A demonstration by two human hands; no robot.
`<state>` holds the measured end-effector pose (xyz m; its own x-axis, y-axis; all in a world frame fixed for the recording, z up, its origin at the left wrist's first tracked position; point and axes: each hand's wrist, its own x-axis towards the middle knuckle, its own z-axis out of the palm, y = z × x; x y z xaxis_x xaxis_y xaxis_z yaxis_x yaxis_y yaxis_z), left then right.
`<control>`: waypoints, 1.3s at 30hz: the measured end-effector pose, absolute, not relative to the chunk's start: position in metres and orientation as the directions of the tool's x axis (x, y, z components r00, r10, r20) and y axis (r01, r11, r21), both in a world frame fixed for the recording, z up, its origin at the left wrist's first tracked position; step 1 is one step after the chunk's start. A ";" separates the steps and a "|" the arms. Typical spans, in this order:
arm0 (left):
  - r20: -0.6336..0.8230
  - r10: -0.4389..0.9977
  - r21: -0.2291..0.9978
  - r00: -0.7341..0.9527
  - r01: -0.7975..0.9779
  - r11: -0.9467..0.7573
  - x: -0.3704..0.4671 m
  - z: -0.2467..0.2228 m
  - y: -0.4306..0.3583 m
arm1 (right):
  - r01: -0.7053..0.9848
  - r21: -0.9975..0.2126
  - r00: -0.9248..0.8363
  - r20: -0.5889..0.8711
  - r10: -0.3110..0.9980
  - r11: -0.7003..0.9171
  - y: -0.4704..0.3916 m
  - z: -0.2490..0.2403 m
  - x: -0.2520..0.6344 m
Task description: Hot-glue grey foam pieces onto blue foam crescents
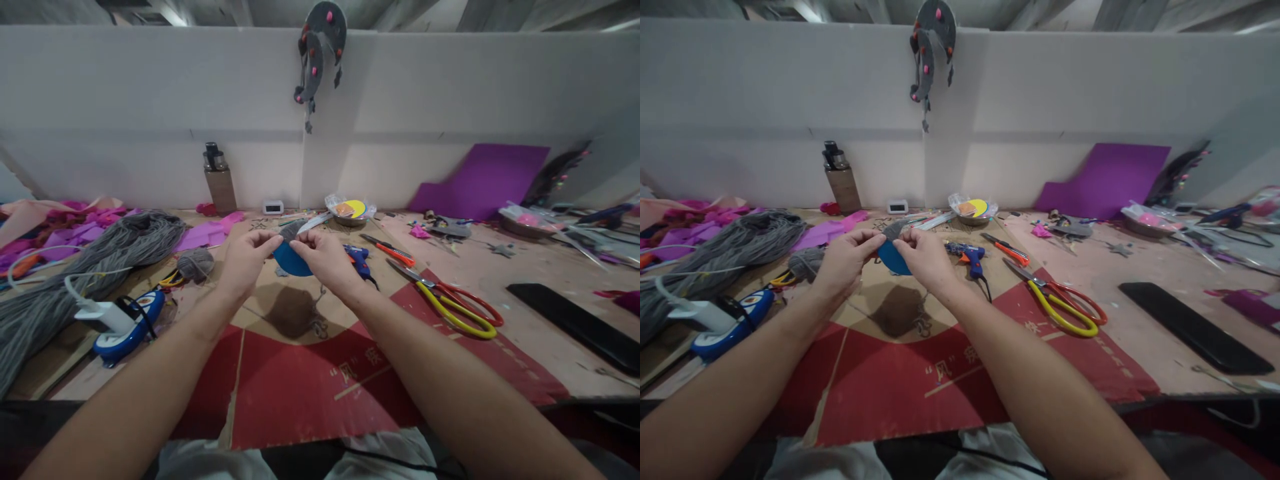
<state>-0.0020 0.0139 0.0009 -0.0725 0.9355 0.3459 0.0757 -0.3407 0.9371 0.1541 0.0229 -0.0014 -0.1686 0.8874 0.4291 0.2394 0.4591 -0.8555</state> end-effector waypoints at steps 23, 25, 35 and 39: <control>0.261 0.964 0.962 -0.050 -0.069 -0.264 -0.002 -0.005 0.021 | 0.201 -0.894 -0.145 0.377 0.915 0.401 0.020 -0.005 0.149; 0.188 0.982 0.957 -0.021 -0.222 -0.188 0.001 -0.006 0.022 | 0.180 -0.904 -0.132 0.369 0.920 0.388 0.022 -0.007 0.148; 0.041 0.999 0.873 -0.005 -0.487 -0.038 0.013 -0.017 0.018 | 0.101 -0.931 -0.080 0.343 0.936 0.350 0.015 -0.009 0.140; 0.107 0.990 0.879 -0.093 -0.457 -0.138 0.004 -0.013 0.026 | 0.092 -0.932 -0.153 0.333 0.930 0.349 0.014 -0.007 0.139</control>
